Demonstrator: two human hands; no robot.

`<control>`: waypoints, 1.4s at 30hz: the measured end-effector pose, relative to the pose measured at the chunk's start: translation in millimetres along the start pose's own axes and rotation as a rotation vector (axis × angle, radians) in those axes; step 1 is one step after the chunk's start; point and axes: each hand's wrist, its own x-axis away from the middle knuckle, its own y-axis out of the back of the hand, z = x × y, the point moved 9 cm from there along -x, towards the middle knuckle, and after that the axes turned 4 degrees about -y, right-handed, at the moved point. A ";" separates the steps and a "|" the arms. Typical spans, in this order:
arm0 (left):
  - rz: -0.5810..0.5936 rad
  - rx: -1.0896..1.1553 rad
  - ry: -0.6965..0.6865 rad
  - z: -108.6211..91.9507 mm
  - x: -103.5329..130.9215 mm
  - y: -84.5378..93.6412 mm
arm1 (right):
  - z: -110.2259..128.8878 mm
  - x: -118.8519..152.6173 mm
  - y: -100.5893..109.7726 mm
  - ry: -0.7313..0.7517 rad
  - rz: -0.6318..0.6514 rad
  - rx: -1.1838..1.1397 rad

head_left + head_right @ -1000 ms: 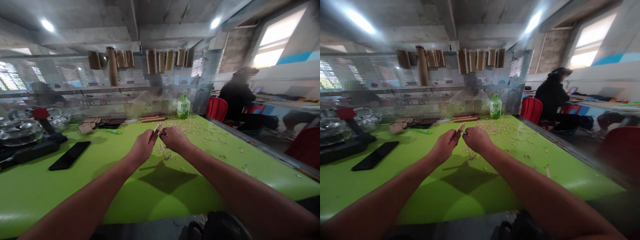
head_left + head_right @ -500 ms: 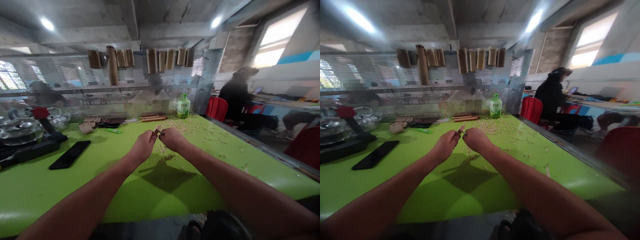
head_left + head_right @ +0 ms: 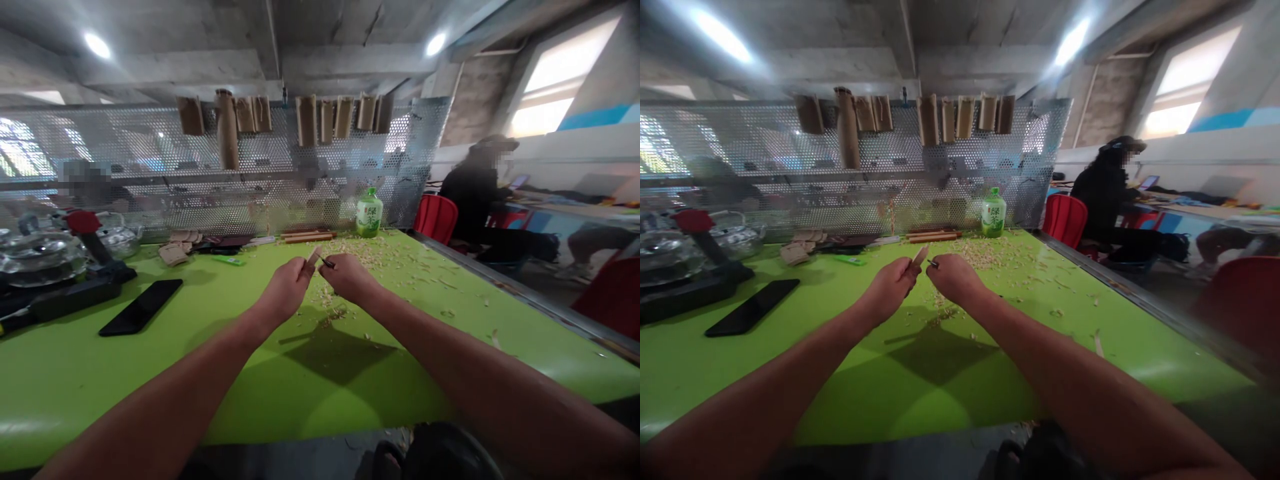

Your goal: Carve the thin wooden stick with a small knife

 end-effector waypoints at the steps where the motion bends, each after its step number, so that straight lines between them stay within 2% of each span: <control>1: 0.004 -0.007 -0.002 0.4 -0.2 -0.7 | -0.4 0.1 0.2 -0.001 -0.003 -0.007; 14: 0.008 -0.075 -0.028 -6.0 0.8 -2.2 | 7.3 4.5 -0.4 0.026 0.051 0.059; 32: 0.017 -0.115 -0.029 -7.0 1.4 -2.1 | 7.1 6.8 4.1 -0.021 0.063 0.077; 42: -0.053 -0.152 -0.047 -7.0 1.8 -0.3 | 7.9 5.4 5.2 -0.053 0.085 0.129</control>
